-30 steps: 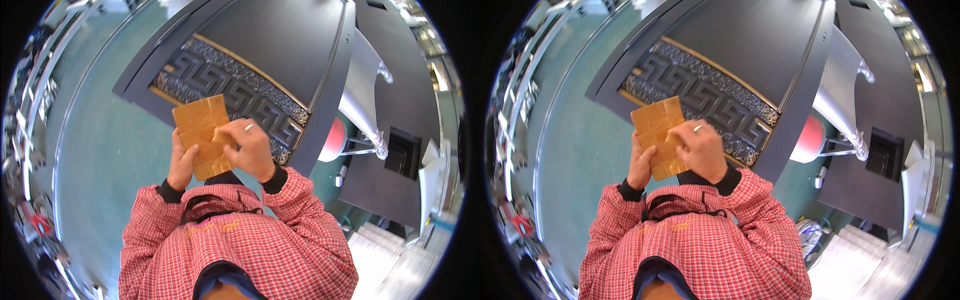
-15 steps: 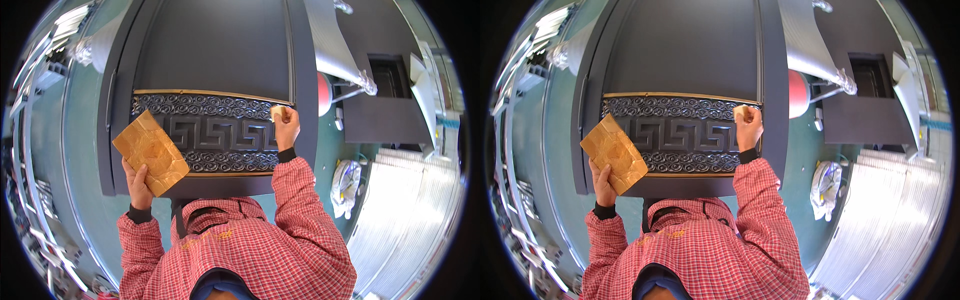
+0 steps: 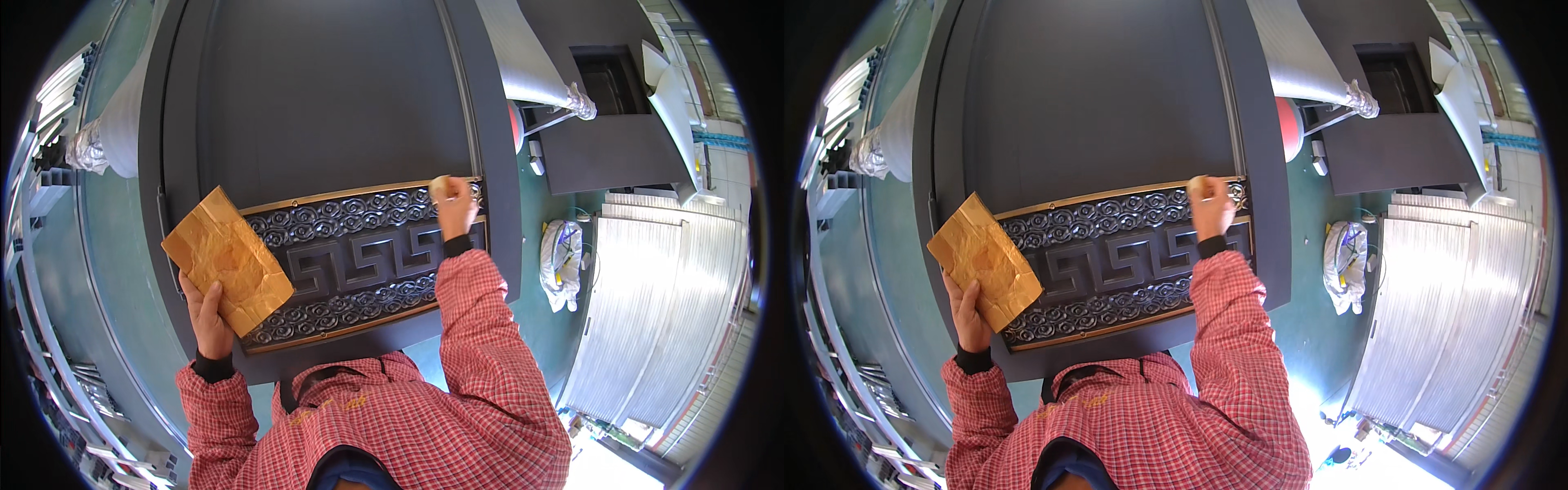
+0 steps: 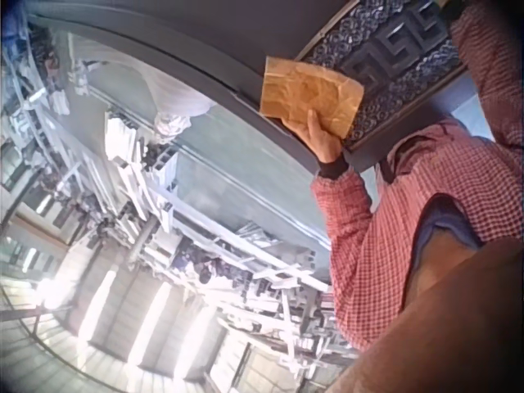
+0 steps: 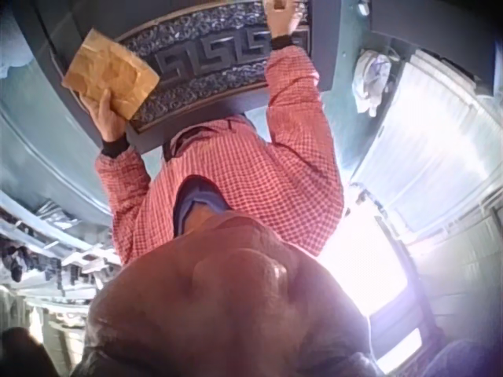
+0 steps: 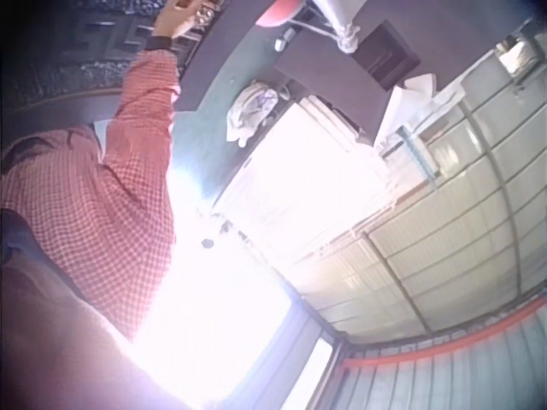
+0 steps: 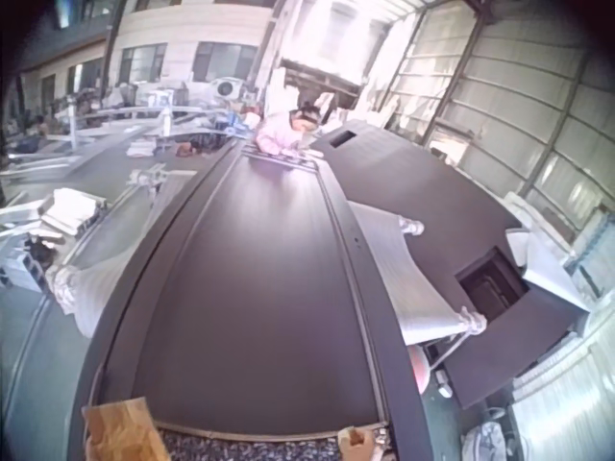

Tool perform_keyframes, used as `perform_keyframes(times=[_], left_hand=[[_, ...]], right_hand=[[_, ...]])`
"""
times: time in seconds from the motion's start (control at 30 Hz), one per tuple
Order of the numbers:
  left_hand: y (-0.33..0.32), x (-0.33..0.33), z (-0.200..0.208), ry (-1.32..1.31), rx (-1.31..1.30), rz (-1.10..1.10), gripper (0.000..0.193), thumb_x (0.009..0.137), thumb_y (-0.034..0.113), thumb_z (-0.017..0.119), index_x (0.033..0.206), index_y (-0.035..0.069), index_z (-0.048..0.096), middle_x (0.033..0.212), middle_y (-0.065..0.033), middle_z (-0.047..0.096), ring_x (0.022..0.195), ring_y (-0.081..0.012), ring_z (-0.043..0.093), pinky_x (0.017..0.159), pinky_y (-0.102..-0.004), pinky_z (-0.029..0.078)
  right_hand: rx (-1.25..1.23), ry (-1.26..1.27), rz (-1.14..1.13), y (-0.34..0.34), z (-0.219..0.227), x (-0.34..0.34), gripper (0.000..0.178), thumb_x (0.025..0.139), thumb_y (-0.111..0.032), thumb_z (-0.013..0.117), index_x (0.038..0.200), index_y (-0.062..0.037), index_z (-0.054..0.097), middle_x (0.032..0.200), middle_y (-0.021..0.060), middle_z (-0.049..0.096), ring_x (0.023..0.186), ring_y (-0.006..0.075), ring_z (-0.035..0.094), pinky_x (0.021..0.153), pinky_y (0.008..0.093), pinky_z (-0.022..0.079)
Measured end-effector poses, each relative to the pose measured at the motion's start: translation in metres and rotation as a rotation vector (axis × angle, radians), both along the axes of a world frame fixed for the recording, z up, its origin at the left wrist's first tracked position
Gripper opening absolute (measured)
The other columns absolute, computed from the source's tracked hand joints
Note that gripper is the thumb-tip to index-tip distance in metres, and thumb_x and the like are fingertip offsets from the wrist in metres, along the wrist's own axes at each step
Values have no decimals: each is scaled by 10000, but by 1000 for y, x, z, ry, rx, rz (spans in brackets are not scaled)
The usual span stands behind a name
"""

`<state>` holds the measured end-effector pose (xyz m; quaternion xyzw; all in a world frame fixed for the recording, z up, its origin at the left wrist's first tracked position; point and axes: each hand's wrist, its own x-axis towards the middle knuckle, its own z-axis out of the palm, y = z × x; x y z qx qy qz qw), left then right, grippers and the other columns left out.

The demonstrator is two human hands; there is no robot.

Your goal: The person applies gold leaf to a dark ornate panel using a small sponge. They hold a sheet of gold leaf in one hand and dab the leaf onto the panel's raised patterns with the sponge in the other hand.

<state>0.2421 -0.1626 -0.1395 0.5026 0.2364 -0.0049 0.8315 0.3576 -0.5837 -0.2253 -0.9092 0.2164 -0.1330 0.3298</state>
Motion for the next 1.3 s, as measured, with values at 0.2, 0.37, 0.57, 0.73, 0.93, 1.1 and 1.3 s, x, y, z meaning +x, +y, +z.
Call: perform_keyframes(times=[0.2,0.37,0.57,0.73,0.93,1.1,1.3], left_hand=[[10,16,-5,27,14,-11,655,927,7,453,1486,75,118,1411,-132,371,1257,-221,435,1050,-340,372],[13,23,-9,18,4,-22,655,926,4,452,1485,75,119,1411,-137,372,1262,-224,433,1057,-343,368],[17,24,-9,2,-10,-51,638,943,6,433,1496,92,127,1419,-117,375,1250,-211,452,1041,-334,394],[24,21,-16,-22,13,-44,627,952,10,423,1500,105,135,1424,-107,375,1244,-205,459,1029,-338,410],[31,20,-8,4,-18,-45,648,924,-5,440,1484,89,128,1402,-133,374,1257,-227,436,1052,-344,372],[39,15,-6,3,-17,-26,642,925,-12,435,1482,94,134,1395,-134,378,1249,-231,446,1037,-350,395],[53,10,-4,-9,-24,-8,638,926,-16,432,1481,103,140,1389,-130,386,1237,-228,460,1019,-353,419]], right_hand=[[-20,-167,-71,-5,5,2,249,747,-126,715,967,-37,639,875,87,678,735,196,655,668,317,531],[-157,-109,-244,-33,-2,12,204,745,-128,694,928,-53,642,850,83,684,721,215,665,682,336,541],[-20,-15,32,56,2,-6,247,754,-183,739,950,-66,645,867,78,679,737,201,660,662,314,524],[59,-102,163,99,17,-11,230,766,-164,734,947,-60,636,862,66,660,753,183,645,666,309,511],[-132,-127,-203,16,4,2,240,739,-169,718,922,-38,635,831,82,664,729,226,649,693,345,523],[-98,-95,-105,56,-6,7,221,727,-153,712,916,-68,636,822,103,677,742,259,674,678,360,531],[-64,-75,112,147,1,-6,281,707,-125,723,942,-56,586,853,112,662,759,280,658,671,383,522]])
